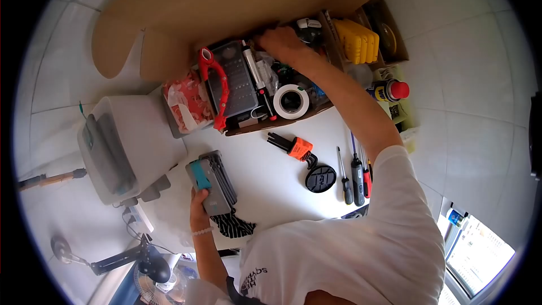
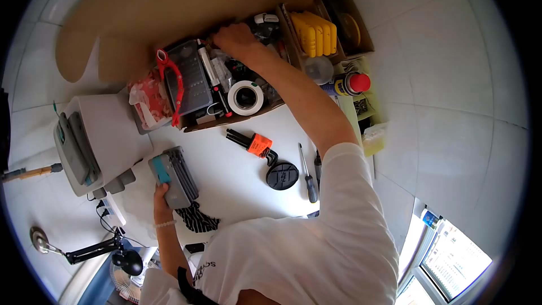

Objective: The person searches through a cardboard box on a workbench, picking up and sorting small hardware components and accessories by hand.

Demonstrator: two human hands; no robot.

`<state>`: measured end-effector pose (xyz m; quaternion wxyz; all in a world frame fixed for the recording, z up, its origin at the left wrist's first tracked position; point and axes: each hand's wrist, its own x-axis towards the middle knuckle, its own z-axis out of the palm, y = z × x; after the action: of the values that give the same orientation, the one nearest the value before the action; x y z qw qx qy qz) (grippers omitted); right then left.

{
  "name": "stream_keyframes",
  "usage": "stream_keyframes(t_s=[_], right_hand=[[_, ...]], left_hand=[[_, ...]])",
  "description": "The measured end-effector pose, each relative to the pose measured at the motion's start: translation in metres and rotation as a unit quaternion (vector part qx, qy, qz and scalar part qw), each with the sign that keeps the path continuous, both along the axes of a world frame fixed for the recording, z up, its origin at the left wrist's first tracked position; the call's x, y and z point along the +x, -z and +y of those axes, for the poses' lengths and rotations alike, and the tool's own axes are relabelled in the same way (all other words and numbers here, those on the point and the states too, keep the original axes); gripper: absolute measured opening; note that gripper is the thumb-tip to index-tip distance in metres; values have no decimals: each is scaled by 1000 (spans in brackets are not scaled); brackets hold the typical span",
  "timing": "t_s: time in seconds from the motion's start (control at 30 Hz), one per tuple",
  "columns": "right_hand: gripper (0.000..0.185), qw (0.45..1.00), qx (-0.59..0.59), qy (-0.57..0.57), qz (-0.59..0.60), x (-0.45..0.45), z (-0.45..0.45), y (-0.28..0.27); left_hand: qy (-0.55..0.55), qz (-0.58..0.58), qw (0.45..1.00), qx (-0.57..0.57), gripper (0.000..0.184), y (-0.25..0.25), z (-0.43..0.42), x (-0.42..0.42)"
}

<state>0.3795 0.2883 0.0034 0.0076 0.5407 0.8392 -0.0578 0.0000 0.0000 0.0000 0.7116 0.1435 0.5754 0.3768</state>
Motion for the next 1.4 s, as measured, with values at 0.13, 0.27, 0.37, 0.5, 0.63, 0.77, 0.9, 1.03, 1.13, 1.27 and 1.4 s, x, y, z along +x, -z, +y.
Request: stream_keyframes(t_s=[0.13,0.27,0.37,0.5,0.63,0.77,0.9,1.03,1.13,1.27,1.4], right_hand=[[24,999,24,13,25,-3,-9,2],[22,997,74,13,32,0,-16,-1],[20,988,103,32,108,2,-21,0],[18,952,149,107,245,12,-40,-5],[11,844,278,252,384,34,-61,-18],[13,836,285,329,334,61,-57,-17],[16,855,343,287,261,62,-49,-18],[20,887,290,314,173,60,-43,-2],[20,909,264,273,172,57,-41,5],[20,880,291,304,220,47,-54,-10],[25,891,291,279,210,41,-61,-16]], left_hand=[[6,-20,1000,14,66,-6,1,2],[0,-39,999,15,64,-2,1,4],[-2,-43,999,9,62,0,0,1],[-5,-44,999,10,61,-1,0,2],[-16,-18,1000,4,66,-2,-1,1],[1,-36,999,9,70,-1,1,0],[7,-33,999,7,70,-2,3,1],[-2,-32,999,7,69,-5,3,5],[-4,-34,999,5,69,-1,2,2],[2,-44,999,3,68,-3,2,2],[-4,-33,999,4,68,0,1,1]])
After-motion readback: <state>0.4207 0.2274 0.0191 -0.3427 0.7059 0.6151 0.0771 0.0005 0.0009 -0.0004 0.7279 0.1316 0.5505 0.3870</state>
